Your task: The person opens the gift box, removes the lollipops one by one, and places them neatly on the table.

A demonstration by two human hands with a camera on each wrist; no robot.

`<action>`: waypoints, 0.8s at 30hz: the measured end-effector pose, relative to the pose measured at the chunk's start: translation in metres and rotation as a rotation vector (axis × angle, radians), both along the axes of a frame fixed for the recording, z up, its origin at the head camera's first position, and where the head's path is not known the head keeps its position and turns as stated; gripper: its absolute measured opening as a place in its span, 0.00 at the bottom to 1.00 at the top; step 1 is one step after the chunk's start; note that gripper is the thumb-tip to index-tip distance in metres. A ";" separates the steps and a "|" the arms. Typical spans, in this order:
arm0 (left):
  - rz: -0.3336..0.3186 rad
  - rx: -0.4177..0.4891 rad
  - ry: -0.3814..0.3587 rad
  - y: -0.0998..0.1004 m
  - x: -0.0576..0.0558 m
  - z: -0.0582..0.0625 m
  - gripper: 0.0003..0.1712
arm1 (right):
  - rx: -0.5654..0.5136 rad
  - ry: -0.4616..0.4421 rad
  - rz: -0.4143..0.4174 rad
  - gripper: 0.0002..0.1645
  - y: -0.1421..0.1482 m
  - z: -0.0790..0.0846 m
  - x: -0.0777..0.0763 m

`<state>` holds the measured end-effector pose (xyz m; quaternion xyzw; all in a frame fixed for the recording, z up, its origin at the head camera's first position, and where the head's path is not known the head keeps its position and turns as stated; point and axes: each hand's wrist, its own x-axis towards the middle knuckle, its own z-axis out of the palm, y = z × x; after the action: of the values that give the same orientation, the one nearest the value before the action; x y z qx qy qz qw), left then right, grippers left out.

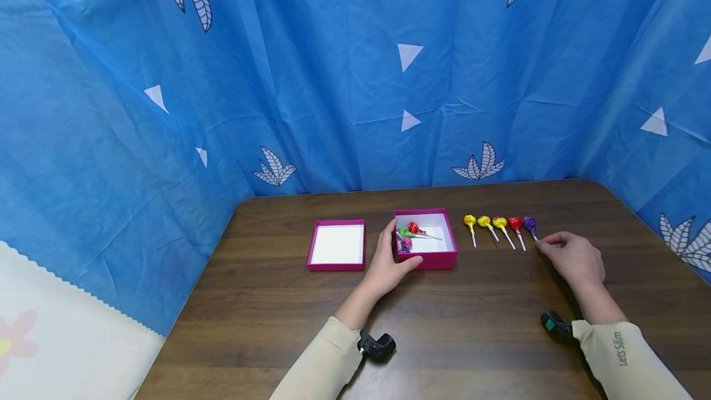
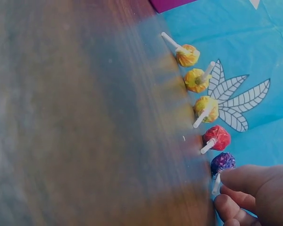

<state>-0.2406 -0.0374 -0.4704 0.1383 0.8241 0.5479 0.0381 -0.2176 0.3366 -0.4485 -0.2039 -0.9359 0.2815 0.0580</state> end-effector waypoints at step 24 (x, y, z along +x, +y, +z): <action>-0.008 -0.003 0.007 0.000 -0.001 0.001 0.56 | -0.036 0.166 0.036 0.28 -0.009 0.013 0.000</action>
<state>-0.2414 -0.0373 -0.4695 0.1435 0.8244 0.5462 0.0376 -0.2180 0.3271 -0.4353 -0.1642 -0.9262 0.3149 0.1265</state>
